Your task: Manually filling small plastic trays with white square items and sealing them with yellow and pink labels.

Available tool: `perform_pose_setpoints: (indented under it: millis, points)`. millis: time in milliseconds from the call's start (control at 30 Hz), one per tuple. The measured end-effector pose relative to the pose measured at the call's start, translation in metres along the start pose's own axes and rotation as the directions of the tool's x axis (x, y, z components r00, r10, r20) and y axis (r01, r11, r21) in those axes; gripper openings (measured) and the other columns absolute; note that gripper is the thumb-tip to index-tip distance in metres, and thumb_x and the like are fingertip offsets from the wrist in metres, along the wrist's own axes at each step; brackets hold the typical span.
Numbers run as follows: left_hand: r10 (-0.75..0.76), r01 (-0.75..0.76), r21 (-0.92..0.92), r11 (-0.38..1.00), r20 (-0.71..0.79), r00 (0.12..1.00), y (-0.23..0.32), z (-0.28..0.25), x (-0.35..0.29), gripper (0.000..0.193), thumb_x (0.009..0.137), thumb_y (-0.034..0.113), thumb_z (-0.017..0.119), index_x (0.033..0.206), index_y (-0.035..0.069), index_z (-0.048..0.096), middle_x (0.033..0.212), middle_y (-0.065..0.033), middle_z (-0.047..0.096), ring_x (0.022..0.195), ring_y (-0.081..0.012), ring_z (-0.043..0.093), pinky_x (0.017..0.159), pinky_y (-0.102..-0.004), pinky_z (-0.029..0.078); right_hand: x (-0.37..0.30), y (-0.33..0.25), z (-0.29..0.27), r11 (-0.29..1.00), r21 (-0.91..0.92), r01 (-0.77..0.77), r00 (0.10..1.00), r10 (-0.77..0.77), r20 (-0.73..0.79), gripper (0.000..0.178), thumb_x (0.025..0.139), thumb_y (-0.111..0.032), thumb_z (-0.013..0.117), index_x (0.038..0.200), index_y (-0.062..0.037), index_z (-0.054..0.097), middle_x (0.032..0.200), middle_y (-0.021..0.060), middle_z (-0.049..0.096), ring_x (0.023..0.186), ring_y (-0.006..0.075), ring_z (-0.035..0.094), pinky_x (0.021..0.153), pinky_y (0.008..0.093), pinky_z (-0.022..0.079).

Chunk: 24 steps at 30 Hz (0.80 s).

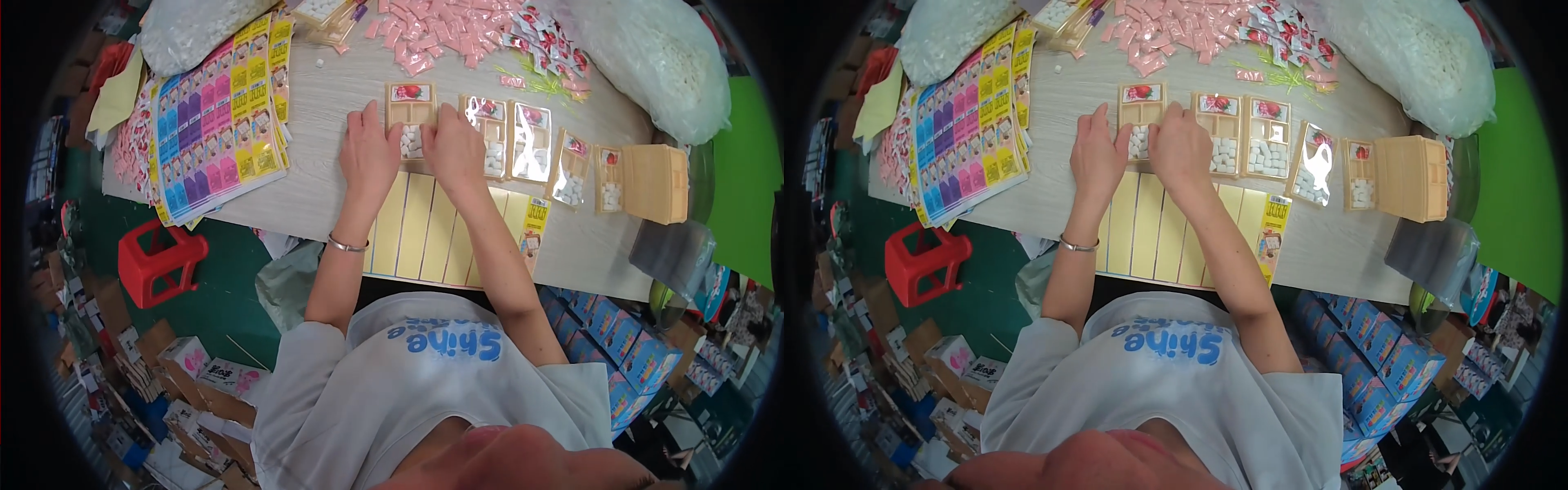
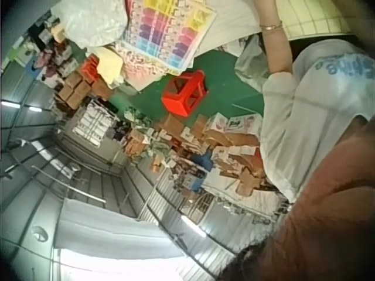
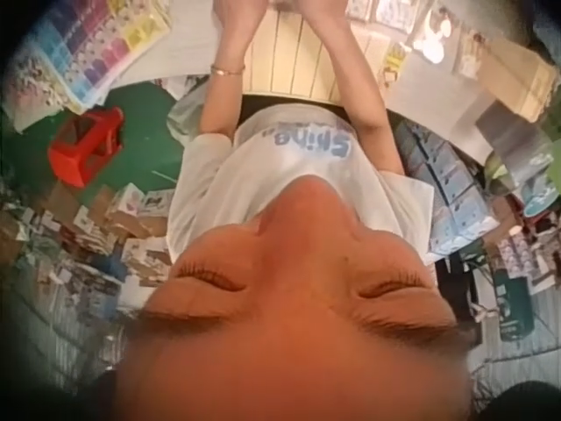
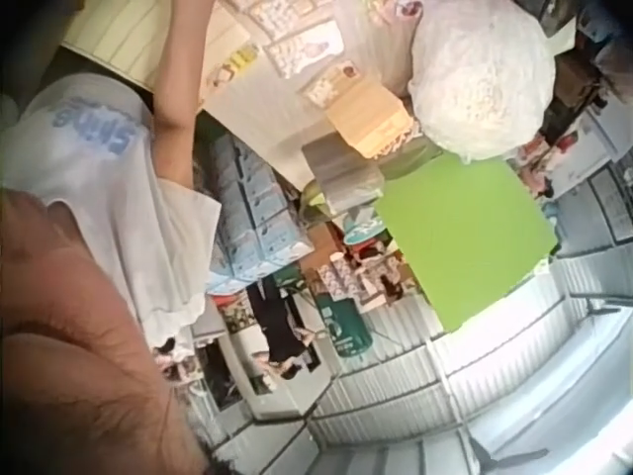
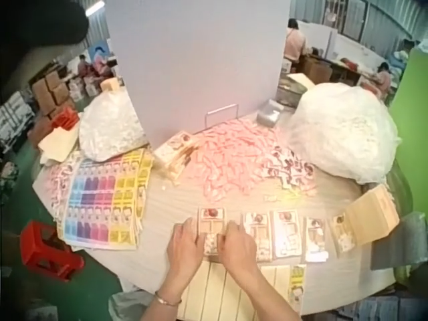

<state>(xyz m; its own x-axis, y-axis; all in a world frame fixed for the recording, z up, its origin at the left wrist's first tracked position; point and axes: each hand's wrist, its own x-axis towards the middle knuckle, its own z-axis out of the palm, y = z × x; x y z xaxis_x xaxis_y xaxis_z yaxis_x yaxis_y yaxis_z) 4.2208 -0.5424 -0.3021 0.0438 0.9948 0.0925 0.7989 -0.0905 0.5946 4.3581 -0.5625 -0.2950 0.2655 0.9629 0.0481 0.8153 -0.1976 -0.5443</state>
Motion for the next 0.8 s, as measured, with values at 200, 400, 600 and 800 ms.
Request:
perform_pose_setpoints:
  millis: [200, 400, 600, 800]
  points:
    - [0.385, -0.381, 0.164, 0.91, 0.007, 0.923, 0.009, 0.034, 0.014, 0.062, 0.091, 0.028, 0.066, 0.146, 0.007, 0.046, 0.148, -0.0153, 0.045, 0.136, -0.034, 0.043, 0.109, -0.0556, 0.035, 0.007, 0.014, -0.02, 0.988, -0.137, 0.075, 0.995, -0.084, -0.062, 0.021, 0.091, -0.016, 0.068, 0.104, 0.0004, 0.065, 0.099, 0.0186, 0.065, 0.074, 0.0354, 0.068, 0.066, 0.0448, 0.055]
    - [0.506, -0.538, 0.192, 0.821, 0.191, 0.841, -0.002, 0.067, 0.008, 0.074, 0.092, 0.038, 0.066, 0.153, 0.008, 0.037, 0.163, -0.0135, 0.031, 0.151, -0.0331, 0.024, 0.116, -0.0649, 0.021, -0.037, 0.074, -0.104, 0.988, 0.113, 0.107, 0.975, -0.082, -0.206, 0.027, 0.09, -0.009, 0.071, 0.117, -0.0068, 0.07, 0.097, 0.0112, 0.067, 0.076, 0.0238, 0.067, 0.064, 0.0345, 0.054]
    - [0.608, -0.618, 0.042, 0.785, 0.141, 0.782, 0.017, 0.044, -0.046, 0.077, 0.083, 0.045, 0.075, 0.146, 0.009, 0.049, 0.158, -0.0102, 0.039, 0.145, -0.0293, 0.034, 0.116, -0.0601, 0.023, -0.108, 0.148, -0.126, 0.954, -0.219, 0.202, 0.976, -0.216, -0.04, 0.023, 0.085, -0.009, 0.073, 0.107, -0.0064, 0.072, 0.1, 0.0098, 0.071, 0.093, 0.0297, 0.065, 0.083, 0.0376, 0.053]
    - [0.654, -0.656, -0.123, 0.745, 0.331, 0.68, 0.046, 0.062, -0.133, 0.075, 0.073, 0.041, 0.084, 0.138, 0.015, 0.059, 0.15, -0.0071, 0.046, 0.138, -0.0292, 0.04, 0.115, -0.0553, 0.025, -0.13, 0.197, -0.128, 0.958, -0.229, 0.173, 0.976, -0.198, -0.089, 0.032, 0.081, -0.01, 0.075, 0.113, -0.008, 0.07, 0.11, 0.0086, 0.069, 0.104, 0.0313, 0.061, 0.091, 0.0409, 0.05]
